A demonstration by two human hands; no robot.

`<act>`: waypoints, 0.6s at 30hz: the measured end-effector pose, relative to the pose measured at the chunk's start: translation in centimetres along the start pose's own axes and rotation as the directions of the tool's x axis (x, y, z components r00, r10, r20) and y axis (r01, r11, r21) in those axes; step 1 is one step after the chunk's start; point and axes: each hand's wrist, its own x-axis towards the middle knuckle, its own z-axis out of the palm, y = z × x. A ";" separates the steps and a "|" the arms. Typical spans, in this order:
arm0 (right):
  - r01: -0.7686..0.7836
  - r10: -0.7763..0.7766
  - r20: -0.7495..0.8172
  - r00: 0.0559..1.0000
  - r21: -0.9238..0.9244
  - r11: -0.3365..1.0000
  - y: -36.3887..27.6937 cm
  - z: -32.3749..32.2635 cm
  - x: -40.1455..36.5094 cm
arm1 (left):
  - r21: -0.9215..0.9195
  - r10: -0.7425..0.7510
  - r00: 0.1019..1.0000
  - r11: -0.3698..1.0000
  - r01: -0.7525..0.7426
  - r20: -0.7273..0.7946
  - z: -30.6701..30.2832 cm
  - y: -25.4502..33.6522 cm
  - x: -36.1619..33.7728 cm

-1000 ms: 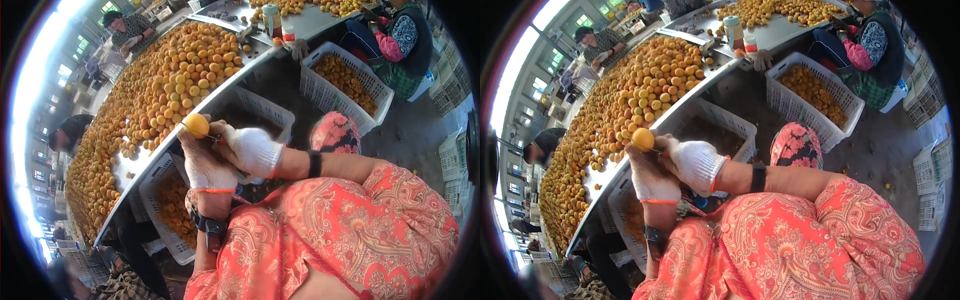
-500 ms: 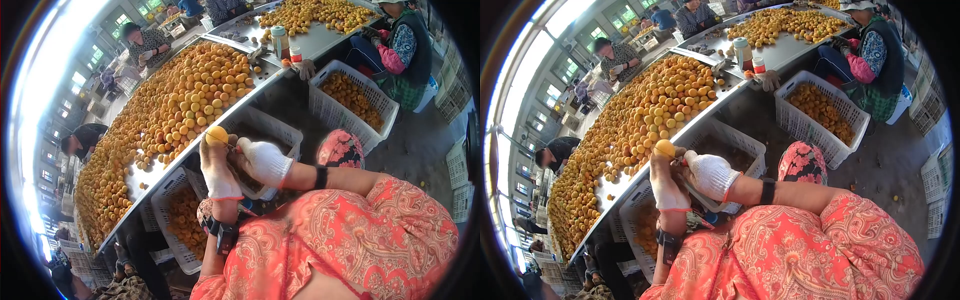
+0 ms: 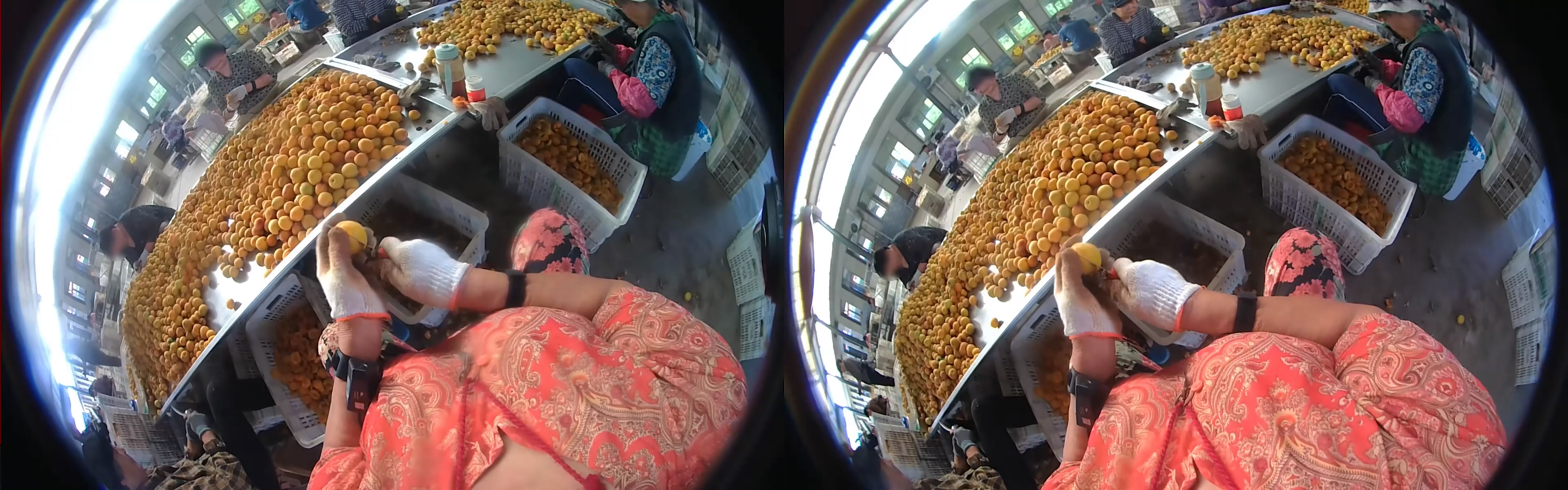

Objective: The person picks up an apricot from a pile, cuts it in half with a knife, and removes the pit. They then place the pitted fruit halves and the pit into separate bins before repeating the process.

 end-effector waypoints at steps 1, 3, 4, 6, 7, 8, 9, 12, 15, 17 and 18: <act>-0.015 0.012 0.055 0.998 0.053 0.998 -0.2 -0.4 0.0 | 0.054 0.021 1.000 0.998 -0.021 0.009 -0.3 0.2 0.0; -0.022 0.008 0.098 0.995 0.145 0.989 -1.1 -1.6 -0.2 | -0.063 -0.045 0.997 0.997 0.041 -0.055 -1.4 -0.6 0.8; -0.022 0.008 0.097 0.995 0.144 0.989 -0.3 -0.9 0.1 | -0.180 -0.118 0.985 0.979 0.095 -0.122 -1.9 -0.7 1.1; 0.159 -0.075 -0.217 0.973 0.403 0.901 -0.1 -0.4 1.6 | -0.201 -0.241 0.944 0.959 0.197 -0.226 -1.8 -0.1 0.8; 0.157 -0.083 -0.217 0.973 0.352 0.923 0.4 -1.2 1.2 | -0.136 -0.227 0.962 0.969 0.207 -0.151 -2.0 -0.1 0.5; 0.100 -0.050 -0.238 0.970 0.206 0.973 -2.8 -4.3 0.7 | -0.067 -0.217 0.973 0.975 0.212 -0.074 -2.0 -0.1 0.2; 0.125 -0.080 -0.271 0.959 0.152 0.980 -2.6 -4.3 1.4 | -0.035 -0.170 0.983 0.985 0.168 -0.066 -1.2 -0.5 -0.2; 0.113 -0.071 -0.273 0.959 0.144 0.983 -2.9 -4.1 1.8 | 0.149 -0.033 0.992 0.989 0.015 0.118 0.2 -1.7 -1.5; 0.042 0.006 -0.230 0.973 0.202 0.978 -2.8 -3.6 1.6 | 0.152 -0.109 0.977 0.985 0.081 0.184 -1.0 -2.7 -0.9; 0.014 0.036 -0.223 0.974 0.217 0.976 -2.6 -3.3 1.9 | 0.100 -0.052 0.970 0.995 0.029 0.237 -0.8 -2.6 -1.2; -0.063 0.122 -0.170 0.978 0.321 0.945 -2.7 -3.1 2.1 | 0.100 -0.050 0.972 0.995 0.027 0.230 -0.5 -2.3 -1.6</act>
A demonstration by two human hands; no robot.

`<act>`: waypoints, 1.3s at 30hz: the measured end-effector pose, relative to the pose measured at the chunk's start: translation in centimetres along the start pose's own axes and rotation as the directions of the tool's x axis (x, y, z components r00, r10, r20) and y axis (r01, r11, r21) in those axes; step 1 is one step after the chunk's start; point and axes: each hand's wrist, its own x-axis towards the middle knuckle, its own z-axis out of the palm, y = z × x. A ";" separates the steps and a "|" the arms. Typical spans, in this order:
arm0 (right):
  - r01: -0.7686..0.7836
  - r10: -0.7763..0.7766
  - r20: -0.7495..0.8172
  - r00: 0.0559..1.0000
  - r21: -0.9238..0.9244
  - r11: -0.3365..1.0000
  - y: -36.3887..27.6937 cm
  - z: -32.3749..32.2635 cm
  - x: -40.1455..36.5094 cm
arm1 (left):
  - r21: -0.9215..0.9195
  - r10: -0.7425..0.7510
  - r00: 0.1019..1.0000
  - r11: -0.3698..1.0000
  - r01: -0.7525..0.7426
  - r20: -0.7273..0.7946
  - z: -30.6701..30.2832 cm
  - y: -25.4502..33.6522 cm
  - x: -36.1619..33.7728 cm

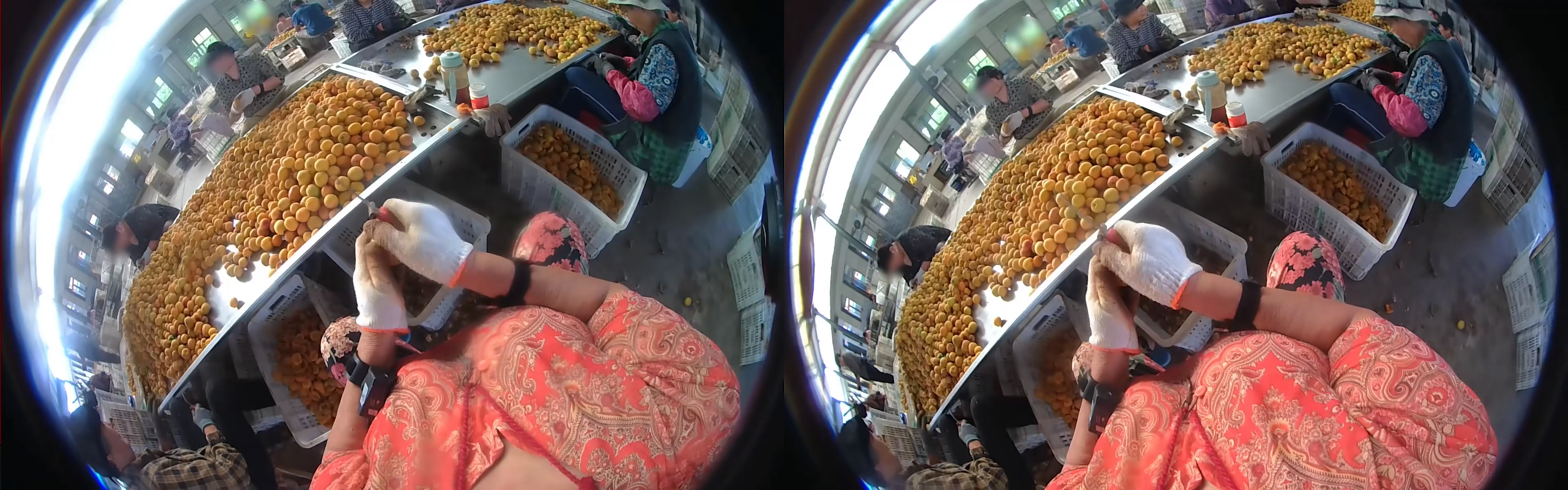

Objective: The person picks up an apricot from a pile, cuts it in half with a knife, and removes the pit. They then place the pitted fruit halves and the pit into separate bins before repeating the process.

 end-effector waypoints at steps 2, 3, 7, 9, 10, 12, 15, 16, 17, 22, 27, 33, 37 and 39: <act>-0.097 0.092 0.053 0.994 0.092 0.991 0.0 0.5 0.4 | -0.018 0.017 0.999 1.000 -0.017 -0.050 1.0 0.7 -1.0; -0.103 0.097 0.054 0.994 0.110 0.989 0.1 0.6 0.6 | 0.060 0.038 0.997 0.998 -0.034 -0.064 0.4 0.6 -0.4; -0.027 0.024 0.030 0.999 0.077 0.997 -0.1 1.1 0.6 | -0.381 -0.187 0.967 0.918 0.109 -0.172 2.6 2.0 -1.1; 0.059 -0.059 0.014 0.998 0.000 0.998 0.3 1.1 0.4 | -0.423 -0.432 0.871 0.852 0.309 -0.233 3.6 3.3 -1.7; 0.138 -0.139 -0.008 0.990 -0.069 0.988 0.4 1.1 0.3 | -0.430 -0.431 0.870 0.851 0.303 -0.240 3.6 3.1 -1.7; 0.210 -0.214 -0.017 0.977 -0.132 0.969 0.8 1.5 0.1 | -0.507 -0.478 0.853 0.799 0.325 -0.207 3.4 2.8 -1.7; 0.367 -0.387 -0.047 0.921 -0.226 0.902 1.4 1.6 0.0 | -0.556 -0.523 0.836 0.750 0.359 -0.165 2.7 2.1 -2.0; 0.382 -0.397 -0.024 0.917 -0.224 0.896 1.6 1.5 0.0 | -0.558 -0.527 0.832 0.748 0.359 -0.171 2.7 2.1 -2.1; 0.400 -0.411 -0.003 0.912 -0.220 0.890 1.7 1.5 0.0 | -0.554 -0.554 0.812 0.741 0.380 -0.183 2.9 2.2 -1.9; 0.367 -0.383 -0.063 0.922 -0.176 0.913 2.6 1.1 0.1 | -0.409 -0.579 0.790 0.783 0.469 -0.203 2.3 1.6 -0.6; 0.340 -0.382 -0.074 0.921 -0.326 0.882 2.3 0.5 0.2 | -0.254 -0.473 0.859 0.871 0.422 -0.195 0.5 -0.9 -0.9; 0.130 -0.159 -0.128 0.979 -0.211 0.969 0.8 1.9 -0.2 | -0.242 -0.095 0.973 0.969 0.042 -0.211 0.5 -2.2 -0.9; 0.204 -0.222 -0.064 0.973 -0.213 0.955 0.5 2.3 -0.4 | -0.457 -0.397 0.891 0.849 0.265 -0.222 1.8 0.0 -0.7; 0.266 -0.286 -0.042 0.957 -0.256 0.929 0.3 2.4 -0.7 | -0.537 -0.448 0.884 0.783 0.315 -0.134 2.2 1.1 -1.8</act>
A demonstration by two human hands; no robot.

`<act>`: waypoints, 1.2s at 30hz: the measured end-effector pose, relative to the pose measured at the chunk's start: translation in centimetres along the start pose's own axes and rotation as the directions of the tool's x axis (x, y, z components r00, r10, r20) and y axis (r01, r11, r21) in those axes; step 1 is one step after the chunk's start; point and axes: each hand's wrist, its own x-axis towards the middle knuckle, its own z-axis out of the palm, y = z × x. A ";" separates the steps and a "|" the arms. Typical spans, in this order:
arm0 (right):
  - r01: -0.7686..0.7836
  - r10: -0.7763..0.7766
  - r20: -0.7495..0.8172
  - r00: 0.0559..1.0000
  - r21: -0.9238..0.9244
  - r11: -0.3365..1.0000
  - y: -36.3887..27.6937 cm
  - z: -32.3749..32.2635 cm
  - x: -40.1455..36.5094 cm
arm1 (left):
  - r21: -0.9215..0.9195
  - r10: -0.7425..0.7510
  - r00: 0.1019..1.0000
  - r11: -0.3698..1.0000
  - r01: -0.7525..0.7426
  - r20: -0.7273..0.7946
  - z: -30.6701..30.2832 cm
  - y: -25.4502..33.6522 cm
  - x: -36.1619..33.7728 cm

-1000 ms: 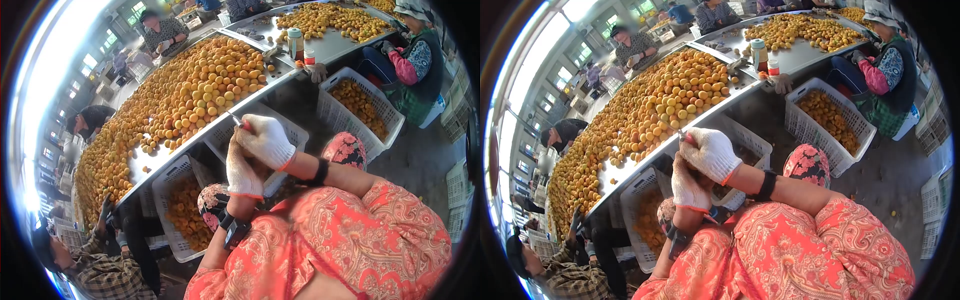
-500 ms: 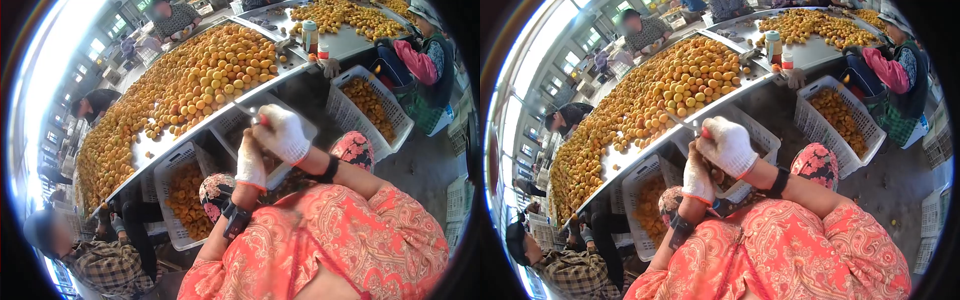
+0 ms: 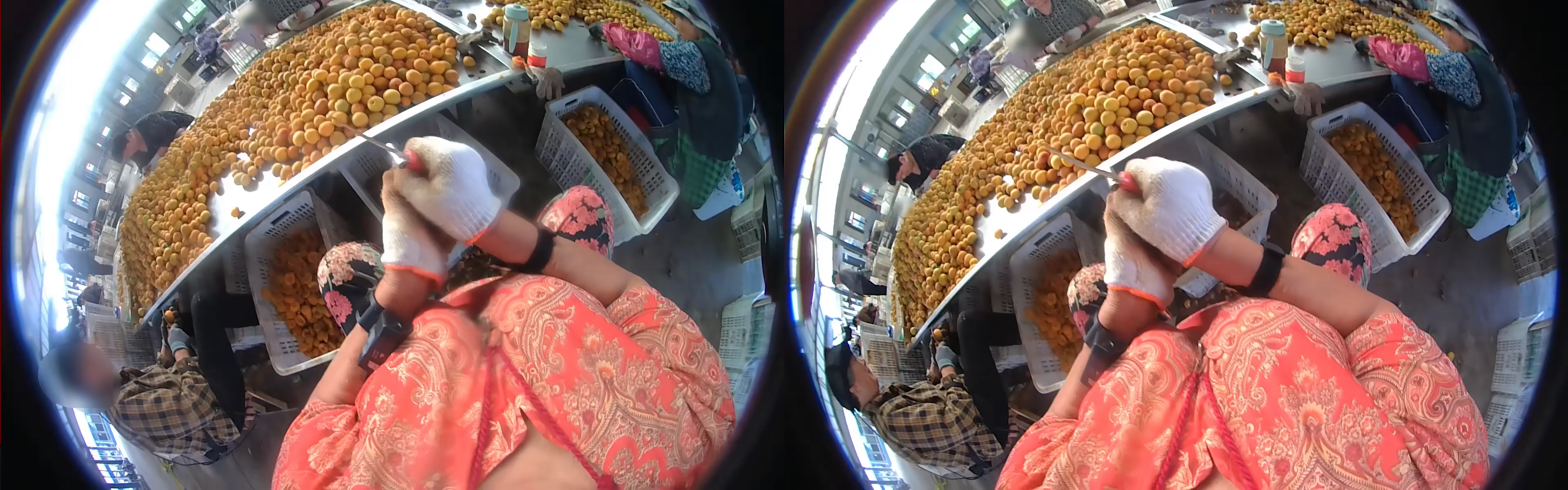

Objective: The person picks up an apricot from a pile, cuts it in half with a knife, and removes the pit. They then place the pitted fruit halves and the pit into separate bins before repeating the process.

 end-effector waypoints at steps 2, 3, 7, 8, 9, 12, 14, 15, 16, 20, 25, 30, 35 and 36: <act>0.076 -0.076 0.014 0.997 -0.060 0.995 -0.1 -0.1 -0.3 | -0.044 -0.094 0.995 0.994 0.095 0.036 -0.1 -0.2 -0.9; 0.067 -0.066 0.022 0.998 -0.063 0.996 -0.2 -0.1 -0.5 | -0.051 -0.102 0.994 0.993 0.103 0.029 -0.2 -0.2 -1.2; 0.122 -0.117 0.053 0.992 -0.108 0.987 -0.1 -0.3 -1.0 | -0.111 -0.239 0.969 0.967 0.231 -0.062 -0.2 0.0 -1.6; 0.162 -0.156 0.066 0.986 -0.103 0.981 0.0 -0.5 -1.0 | -0.076 -0.253 0.958 0.967 0.245 -0.136 0.2 0.1 -2.1; 0.199 -0.192 0.079 0.978 -0.098 0.975 0.1 -0.6 -1.2 | -0.043 -0.266 0.941 0.964 0.263 -0.211 0.6 -0.1 -2.5; 0.265 -0.256 0.088 0.963 -0.097 0.959 0.7 -0.8 -1.3 | 0.123 -0.233 0.941 0.955 0.269 -0.243 0.3 -0.3 -2.6; 0.338 -0.332 0.085 0.940 -0.078 0.938 1.3 -0.8 -1.5 | 0.119 -0.316 0.924 0.930 0.346 -0.217 -0.7 -0.2 -2.2; 0.353 -0.345 0.110 0.932 -0.072 0.933 1.5 -0.9 -1.5 | 0.176 -0.232 0.926 0.940 0.292 -0.297 0.5 -0.6 -2.6; 0.361 -0.354 0.120 0.928 -0.047 0.931 1.6 -1.0 -1.5 | 0.097 -0.389 0.918 0.919 0.381 0.078 -2.9 -0.2 -0.9; 0.345 -0.332 0.135 0.934 -0.088 0.935 2.2 -0.9 -1.4 | 0.119 -0.403 0.905 0.913 0.389 0.135 -4.9 0.0 0.0; 0.179 -0.190 -0.101 0.977 -0.112 0.977 1.4 -0.8 -0.7 | 0.033 -0.007 0.993 0.999 0.003 0.122 -1.4 -0.9 0.4; 0.077 -0.075 0.036 0.997 -0.060 0.995 -0.6 -0.7 -0.5 | -0.158 0.183 0.963 0.976 -0.153 0.196 -2.0 -3.2 2.1; 0.014 -0.014 0.149 0.989 0.001 1.000 -1.2 -0.2 -1.1 | -0.117 0.007 1.000 0.993 -0.006 0.016 -2.0 -2.0 -0.8; 0.036 -0.037 0.149 0.988 0.011 0.999 -1.2 -0.2 -1.3 | -0.069 -0.067 0.997 0.995 0.065 -0.032 -2.0 -1.7 -1.1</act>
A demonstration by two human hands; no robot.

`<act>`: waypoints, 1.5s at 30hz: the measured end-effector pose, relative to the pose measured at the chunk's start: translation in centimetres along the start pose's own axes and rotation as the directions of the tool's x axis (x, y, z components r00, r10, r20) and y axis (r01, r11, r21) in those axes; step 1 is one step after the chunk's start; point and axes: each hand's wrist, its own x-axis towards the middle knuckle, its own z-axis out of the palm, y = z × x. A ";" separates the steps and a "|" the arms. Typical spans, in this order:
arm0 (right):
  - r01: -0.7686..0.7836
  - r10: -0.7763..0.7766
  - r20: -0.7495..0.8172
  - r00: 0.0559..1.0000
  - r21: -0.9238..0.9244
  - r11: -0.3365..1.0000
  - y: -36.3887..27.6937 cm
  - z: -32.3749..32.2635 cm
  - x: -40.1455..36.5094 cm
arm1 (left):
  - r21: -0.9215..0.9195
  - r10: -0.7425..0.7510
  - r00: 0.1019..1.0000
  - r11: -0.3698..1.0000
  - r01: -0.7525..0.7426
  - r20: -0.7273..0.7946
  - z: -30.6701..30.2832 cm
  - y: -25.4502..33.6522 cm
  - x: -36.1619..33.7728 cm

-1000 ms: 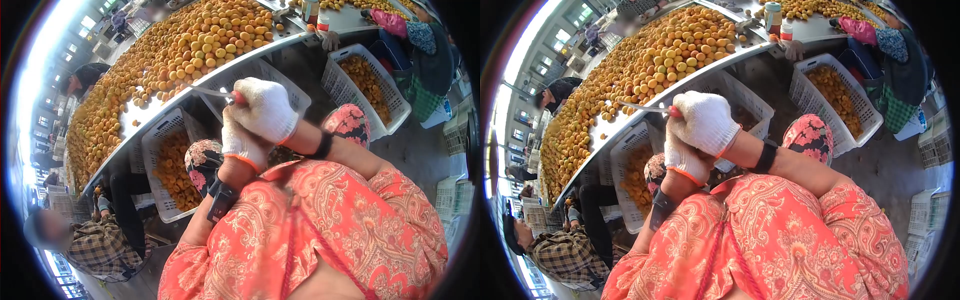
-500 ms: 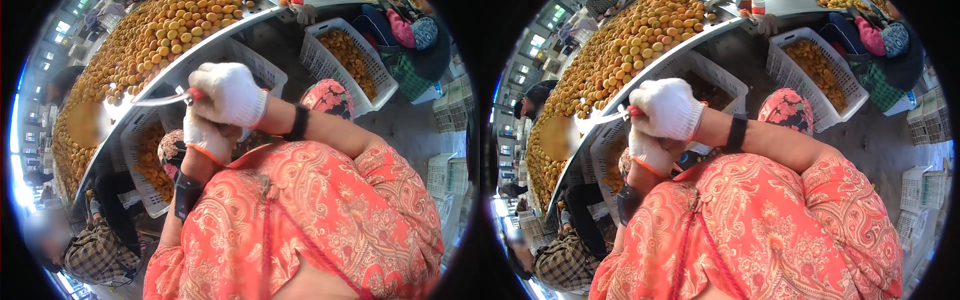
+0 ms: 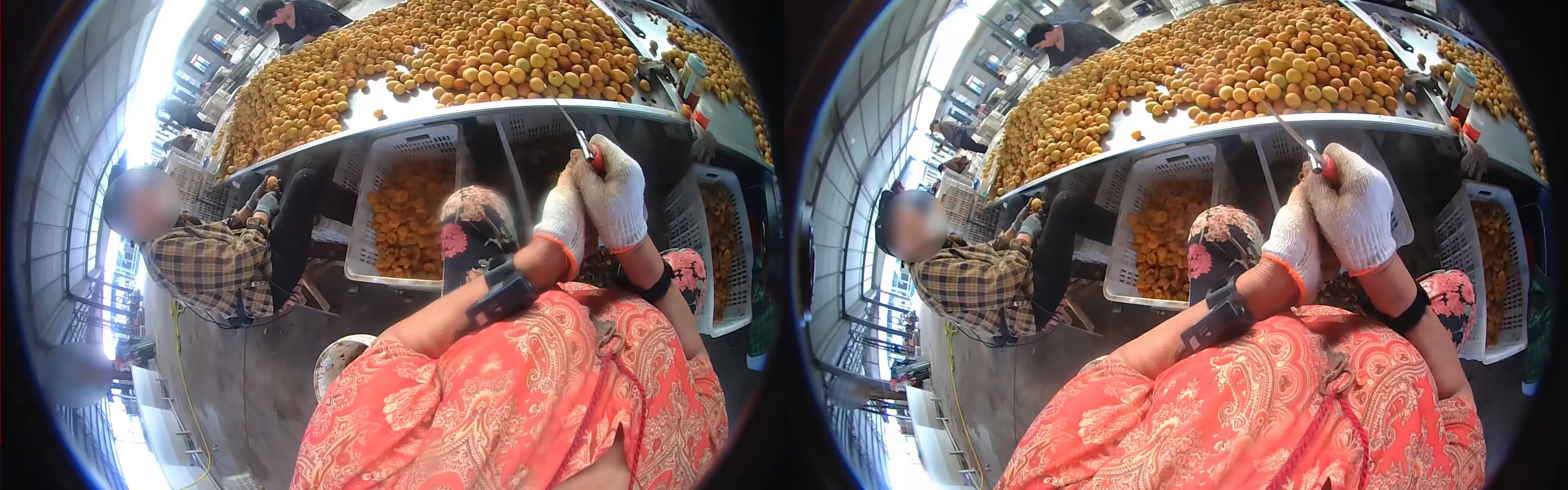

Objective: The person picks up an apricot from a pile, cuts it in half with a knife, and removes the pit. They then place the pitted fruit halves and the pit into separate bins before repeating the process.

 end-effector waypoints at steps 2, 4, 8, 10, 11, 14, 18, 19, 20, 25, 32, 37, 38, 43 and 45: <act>0.029 -0.029 -0.006 1.000 -0.004 1.000 -0.1 0.1 -0.4 | 0.040 -0.036 0.998 0.998 0.038 -0.046 0.4 0.4 -1.3; 0.058 -0.058 -0.018 0.998 -0.006 0.998 -0.1 0.0 -0.4 | 0.084 -0.070 0.993 0.993 0.078 -0.094 1.2 0.6 -2.0; 0.101 -0.104 -0.070 0.992 -0.038 0.994 -0.6 -0.5 0.0 | 0.011 0.077 0.996 0.997 -0.077 0.038 0.8 0.2 -0.2; 0.033 -0.035 -0.042 0.999 -0.042 0.999 -0.7 -1.1 0.0 | 0.027 0.277 0.953 0.959 -0.282 0.126 -0.6 -0.1 1.9; 0.074 -0.074 -0.112 0.991 -0.004 0.997 -0.1 -0.3 0.1 | 0.070 0.319 0.938 0.942 -0.330 0.133 -1.3 -0.2 2.7; -0.003 0.000 -0.129 0.992 -0.021 1.000 -0.5 -0.3 -0.1 | 0.167 0.300 0.950 0.936 -0.311 0.087 0.9 1.0 -0.9; -0.033 0.025 -0.181 0.983 -0.037 0.999 1.7 1.2 -1.0 | 0.332 0.109 0.993 0.936 -0.117 0.043 0.0 0.7 -0.9; -0.029 0.015 -0.245 0.969 -0.050 0.998 2.6 2.2 -1.2 | 0.362 0.039 0.998 0.932 -0.016 -0.058 0.2 0.5 -1.4; -0.042 0.030 -0.199 0.979 -0.056 0.998 2.9 2.3 -1.3 | 0.315 0.021 0.997 0.949 0.004 -0.077 0.3 0.4 -1.4; 0.008 -0.014 -0.118 0.993 -0.053 0.999 3.8 1.3 -1.8 | 0.174 -0.103 0.994 0.980 0.095 0.035 -1.3 -0.1 0.4; 0.113 -0.112 0.022 0.993 -0.007 0.994 5.7 0.5 -2.7 | 0.646 -0.141 0.990 0.755 0.111 -0.004 -3.7 -1.4 0.6; 0.208 -0.211 0.049 0.976 0.054 0.977 5.7 -0.3 -3.0 | 0.381 -0.250 0.968 0.898 0.220 0.031 -3.3 -1.2 -0.3; 0.233 -0.238 0.077 0.968 0.064 0.970 5.7 -0.5 -3.0 | 0.309 -0.278 0.960 0.918 0.250 0.047 -3.2 -1.2 -0.5; 0.402 -0.412 0.087 0.907 0.117 0.908 5.5 -0.7 -2.3 | 0.179 -0.228 0.966 0.962 0.204 0.123 -2.8 -1.5 -2.3; 0.417 -0.431 0.098 0.897 0.133 0.899 4.9 -0.8 -1.9 | 0.801 0.064 0.829 0.228 -0.554 0.555 -5.2 -1.6 -1.3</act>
